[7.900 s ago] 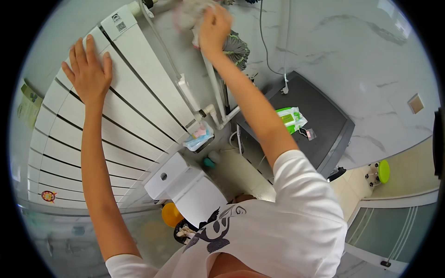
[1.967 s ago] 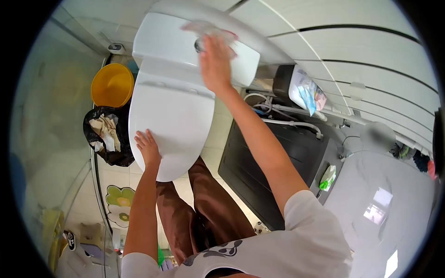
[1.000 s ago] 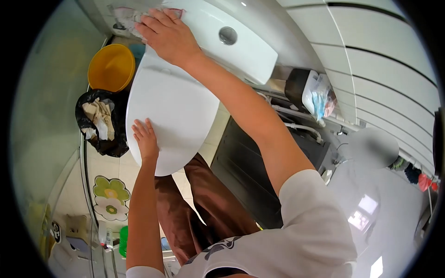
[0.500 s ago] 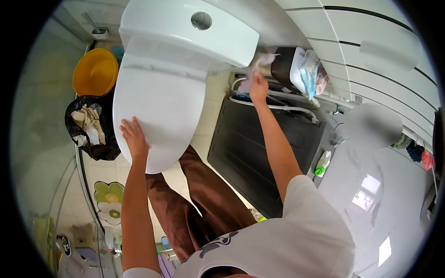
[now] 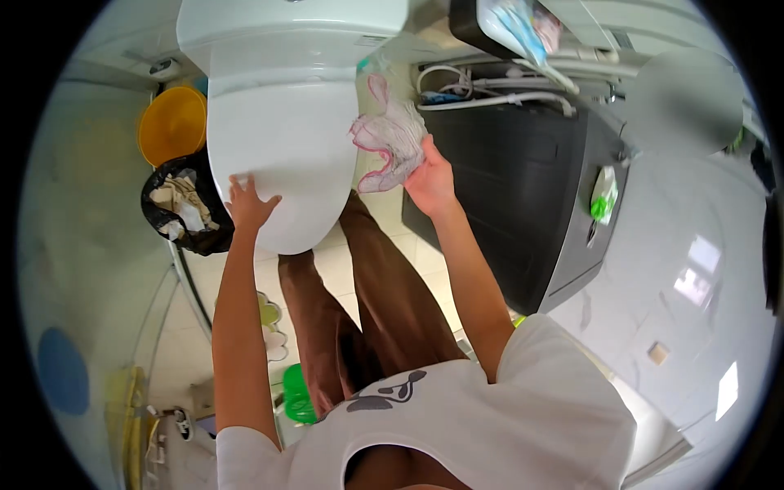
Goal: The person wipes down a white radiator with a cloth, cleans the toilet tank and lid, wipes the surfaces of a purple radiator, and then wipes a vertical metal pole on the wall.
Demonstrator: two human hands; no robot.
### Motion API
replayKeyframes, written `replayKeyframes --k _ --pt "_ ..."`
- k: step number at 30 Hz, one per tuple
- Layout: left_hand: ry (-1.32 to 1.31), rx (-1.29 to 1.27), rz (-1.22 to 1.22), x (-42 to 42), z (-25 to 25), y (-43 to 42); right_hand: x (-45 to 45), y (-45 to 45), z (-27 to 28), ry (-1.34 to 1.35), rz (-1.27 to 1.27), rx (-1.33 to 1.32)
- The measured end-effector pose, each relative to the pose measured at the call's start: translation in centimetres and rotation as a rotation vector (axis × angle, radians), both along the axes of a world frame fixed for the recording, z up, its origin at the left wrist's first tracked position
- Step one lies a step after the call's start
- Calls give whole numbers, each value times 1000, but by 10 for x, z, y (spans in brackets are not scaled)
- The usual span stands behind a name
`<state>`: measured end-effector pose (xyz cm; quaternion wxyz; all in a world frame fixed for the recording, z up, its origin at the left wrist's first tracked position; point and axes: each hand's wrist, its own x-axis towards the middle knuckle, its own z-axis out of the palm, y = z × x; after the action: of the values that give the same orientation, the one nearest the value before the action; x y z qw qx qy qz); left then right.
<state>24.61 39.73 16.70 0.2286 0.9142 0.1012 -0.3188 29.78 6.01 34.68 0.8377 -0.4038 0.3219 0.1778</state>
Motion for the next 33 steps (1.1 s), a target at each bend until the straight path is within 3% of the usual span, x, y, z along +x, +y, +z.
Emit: replayKeyframes --k 1,4,5,6,9,12,16,20,22,25,29,32,33 --pt "56 -86 -1 0 -4 8 -5 9 18 -3 -5 -2" --pt "-159 -433 165 -16 13 -5 -38 18 33 -50 31 -6" --pt "-59 -563 314 -19 35 -20 -52 23 37 -75 32 -6" --pt "199 -728 542 -15 93 -40 -66 30 44 -78 40 -35" --pt "675 -1463 972 -25 179 -80 -110 52 75 -101 60 -91" --pt "493 -1422 771 -43 224 -109 -143 52 76 -178 260 -455" --pt "297 -1256 820 -65 189 -104 -144 46 69 -80 371 -792" --pt "19 -1187 992 -70 172 -89 -114 72 15 -603 262 -1248" --pt "-47 -1151 1075 -96 135 -69 -107 79 -37 -773 520 -1401" --pt "-27 -942 1228 -141 113 -60 -129 100 -102 -533 912 -1563" --pt "44 -879 1313 -200 83 -52 -151 125 -165 -322 688 -1328" --pt "110 -898 1354 -218 59 -52 -149 148 -182 -182 574 -1366" --pt "119 -925 1359 -220 51 -50 -129 157 -195 -171 644 -1429"
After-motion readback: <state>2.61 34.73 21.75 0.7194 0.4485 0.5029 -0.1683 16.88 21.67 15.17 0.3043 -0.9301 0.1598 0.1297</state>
